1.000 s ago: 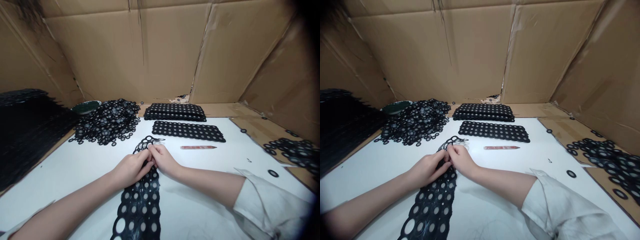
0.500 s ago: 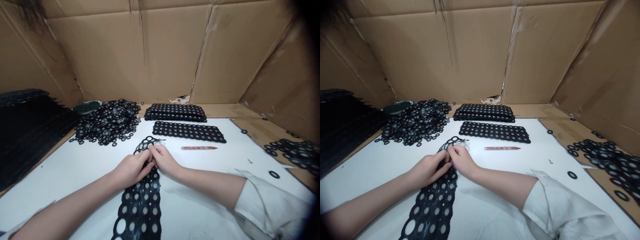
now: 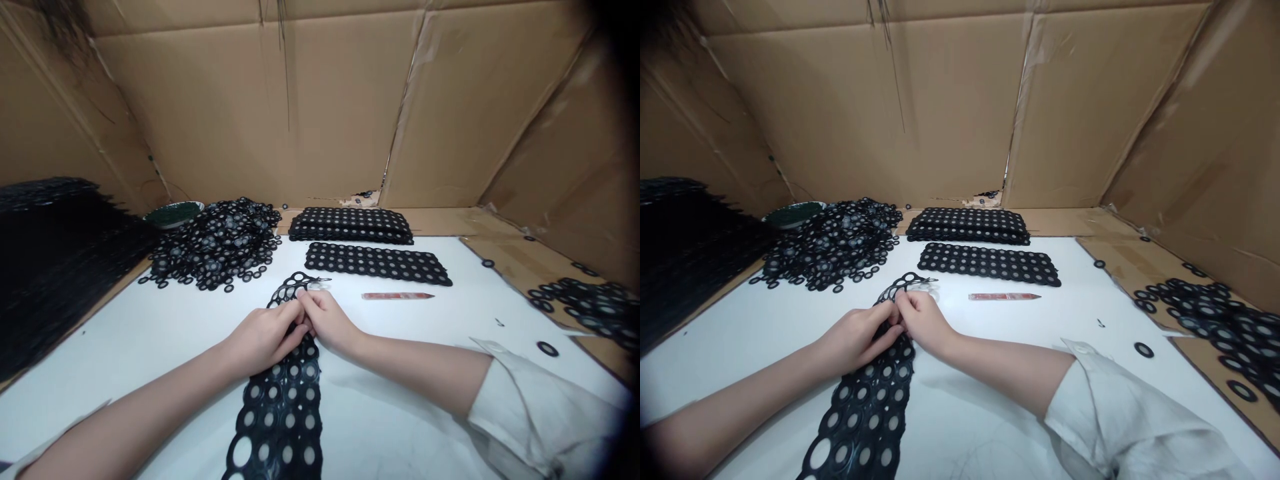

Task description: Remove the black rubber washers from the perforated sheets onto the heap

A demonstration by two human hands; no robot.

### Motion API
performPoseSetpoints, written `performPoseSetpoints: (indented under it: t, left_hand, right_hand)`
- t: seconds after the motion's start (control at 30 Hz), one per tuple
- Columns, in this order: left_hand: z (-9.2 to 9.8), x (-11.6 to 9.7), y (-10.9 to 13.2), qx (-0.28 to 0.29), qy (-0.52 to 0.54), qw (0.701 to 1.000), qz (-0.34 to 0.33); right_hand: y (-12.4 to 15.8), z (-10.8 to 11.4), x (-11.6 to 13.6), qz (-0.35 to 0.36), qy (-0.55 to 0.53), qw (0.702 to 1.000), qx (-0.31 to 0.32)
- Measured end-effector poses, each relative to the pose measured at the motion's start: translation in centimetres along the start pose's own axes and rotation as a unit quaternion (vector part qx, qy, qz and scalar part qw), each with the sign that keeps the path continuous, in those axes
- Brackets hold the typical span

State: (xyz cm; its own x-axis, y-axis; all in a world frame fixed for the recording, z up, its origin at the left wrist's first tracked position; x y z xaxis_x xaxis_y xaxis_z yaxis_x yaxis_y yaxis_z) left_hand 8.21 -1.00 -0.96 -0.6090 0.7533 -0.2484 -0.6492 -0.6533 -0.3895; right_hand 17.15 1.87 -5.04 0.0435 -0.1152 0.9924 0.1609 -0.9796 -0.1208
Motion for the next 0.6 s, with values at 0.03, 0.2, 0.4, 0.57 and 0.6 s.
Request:
performPoseSetpoints:
  t: [0.03, 0.2, 0.4, 0.57, 0.6]
  left_hand:
    - [0.0, -0.03, -0.01, 0.004, 0.0, 1.0, 0.0]
    - [0.24, -0.24, -0.16, 0.013, 0.001, 1.0, 0.001]
    - [0.12, -0.13, -0.19, 0.026, -0.006, 1.0, 0.014]
    - [0.14, -0.14, -0.21, 0.035, -0.006, 0.999, 0.017]
    - [0.14, -0.15, -0.21, 0.036, -0.007, 0.999, 0.017]
  right_hand:
    - [-0.01, 0.01, -0.02, 0.0, 0.001, 1.0, -0.001]
    - [-0.06, -0.02, -0.1, 0.005, -0.001, 1.0, 0.002]
    - [-0.06, -0.03, -0.07, 0.008, 0.003, 1.0, 0.001]
    - [-0.06, -0.02, 0.0, 0.004, 0.001, 1.0, 0.0]
    - [-0.06, -0.02, 0.0, 0.003, 0.001, 1.0, 0.0]
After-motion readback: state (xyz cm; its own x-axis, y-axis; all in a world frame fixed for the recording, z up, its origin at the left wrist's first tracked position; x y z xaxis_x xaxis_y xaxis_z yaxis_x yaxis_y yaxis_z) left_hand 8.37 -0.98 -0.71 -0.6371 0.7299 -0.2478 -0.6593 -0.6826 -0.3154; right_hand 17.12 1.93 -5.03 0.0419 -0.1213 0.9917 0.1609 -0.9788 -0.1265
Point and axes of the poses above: each hand's wrist, its own y-axis away from the middle knuckle, its own z-axis out of the back of the hand, x = y × z, the point moved 5 cm from there along -y, towards the middle knuckle, and after that the axes turned 9 degrees about -x, right-handed, at the moved point
